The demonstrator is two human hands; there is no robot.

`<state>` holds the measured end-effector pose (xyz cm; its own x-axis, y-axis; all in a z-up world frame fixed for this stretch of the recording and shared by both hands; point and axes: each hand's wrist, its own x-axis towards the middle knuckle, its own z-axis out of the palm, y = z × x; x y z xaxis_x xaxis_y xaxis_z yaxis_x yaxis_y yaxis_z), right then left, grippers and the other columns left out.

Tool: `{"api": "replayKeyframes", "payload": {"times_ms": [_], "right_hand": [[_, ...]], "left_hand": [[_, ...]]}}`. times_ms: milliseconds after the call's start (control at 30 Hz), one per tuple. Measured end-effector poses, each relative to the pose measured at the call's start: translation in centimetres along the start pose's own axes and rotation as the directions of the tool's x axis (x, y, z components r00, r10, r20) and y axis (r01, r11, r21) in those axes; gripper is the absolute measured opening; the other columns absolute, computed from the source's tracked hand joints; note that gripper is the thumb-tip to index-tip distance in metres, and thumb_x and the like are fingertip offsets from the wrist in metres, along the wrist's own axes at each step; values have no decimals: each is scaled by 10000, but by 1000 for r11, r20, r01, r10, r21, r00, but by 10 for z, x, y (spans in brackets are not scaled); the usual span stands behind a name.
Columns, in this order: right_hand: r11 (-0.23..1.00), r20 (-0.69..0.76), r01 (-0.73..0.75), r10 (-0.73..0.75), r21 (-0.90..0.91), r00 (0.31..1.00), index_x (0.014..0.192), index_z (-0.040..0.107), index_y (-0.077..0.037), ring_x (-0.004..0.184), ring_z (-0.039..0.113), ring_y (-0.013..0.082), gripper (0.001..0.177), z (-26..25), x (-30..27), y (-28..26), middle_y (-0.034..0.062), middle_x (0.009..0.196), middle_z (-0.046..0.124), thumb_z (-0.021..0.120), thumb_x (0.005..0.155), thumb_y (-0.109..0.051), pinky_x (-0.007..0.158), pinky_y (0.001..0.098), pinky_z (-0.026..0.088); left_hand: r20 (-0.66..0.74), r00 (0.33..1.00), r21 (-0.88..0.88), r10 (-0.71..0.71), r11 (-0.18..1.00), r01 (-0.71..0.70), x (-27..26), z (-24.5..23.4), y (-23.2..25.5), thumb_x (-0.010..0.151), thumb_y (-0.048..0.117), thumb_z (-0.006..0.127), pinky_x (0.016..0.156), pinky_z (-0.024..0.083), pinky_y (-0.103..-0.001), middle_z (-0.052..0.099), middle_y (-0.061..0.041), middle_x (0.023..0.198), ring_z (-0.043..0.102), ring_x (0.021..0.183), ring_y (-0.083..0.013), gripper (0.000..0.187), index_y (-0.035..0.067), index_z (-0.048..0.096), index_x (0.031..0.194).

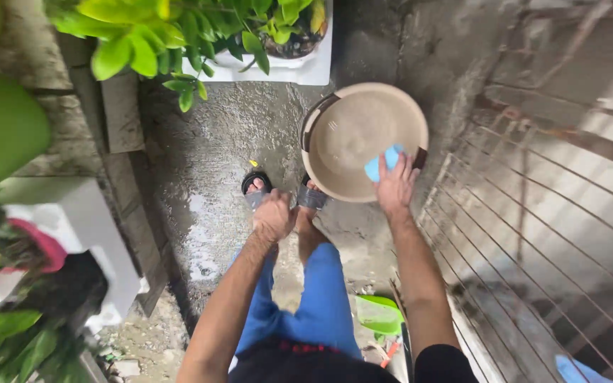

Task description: Watering potted plants outside using a small plastic cup and a plastic basin filled with water.

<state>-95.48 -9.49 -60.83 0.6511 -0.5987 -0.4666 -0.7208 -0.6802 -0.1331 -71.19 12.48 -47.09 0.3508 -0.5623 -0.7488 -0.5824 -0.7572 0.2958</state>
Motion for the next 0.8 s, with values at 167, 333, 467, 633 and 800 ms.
{"api": "replayKeyframes", "payload": {"times_ms": [167,333,467,633,800], "right_hand": [[922,-147,47,-112,-385,983,1583,439,-373,1533,231,437,799,139,108,46,182,1633,337,796,871,-439,1170,668,242],[952,66,-282,275,120,959,1557,490,-236,1427,315,513,842,153,89,-2,238,1550,453,805,785,-353,1115,672,286],[154,594,-641,265,752,760,1444,631,16,1217,568,639,706,249,88,-49,314,1297,699,835,806,-206,1022,795,395],[-282,612,-606,-79,743,787,1468,480,-138,1161,616,205,680,84,64,-115,56,1334,590,677,816,-144,903,539,545],[-274,356,-424,-266,863,896,1495,447,-93,1171,642,206,705,-129,37,-144,65,1355,599,684,831,-83,917,467,581]], "left_hand": [[-112,986,0,122,992,-122,80,48,-41,864,316,690,905,527,-498,616,-221,1218,630,1097,-398,470,5,634,1211],[-124,990,-55,62,996,-69,105,85,-79,872,321,698,906,537,-487,624,-222,1205,638,1090,-392,466,-5,632,1199],[-115,993,-122,7,992,-21,81,76,-70,871,329,701,892,545,-484,633,-215,1166,649,1074,-390,432,6,648,1153],[-219,975,-338,-36,940,-41,15,57,-62,887,309,718,899,549,-486,664,-220,1086,664,1046,-395,367,9,682,1095],[-293,926,-783,-239,616,-88,-43,-18,-17,892,284,730,787,591,-402,743,-134,982,724,923,-280,324,42,714,1107]]}}
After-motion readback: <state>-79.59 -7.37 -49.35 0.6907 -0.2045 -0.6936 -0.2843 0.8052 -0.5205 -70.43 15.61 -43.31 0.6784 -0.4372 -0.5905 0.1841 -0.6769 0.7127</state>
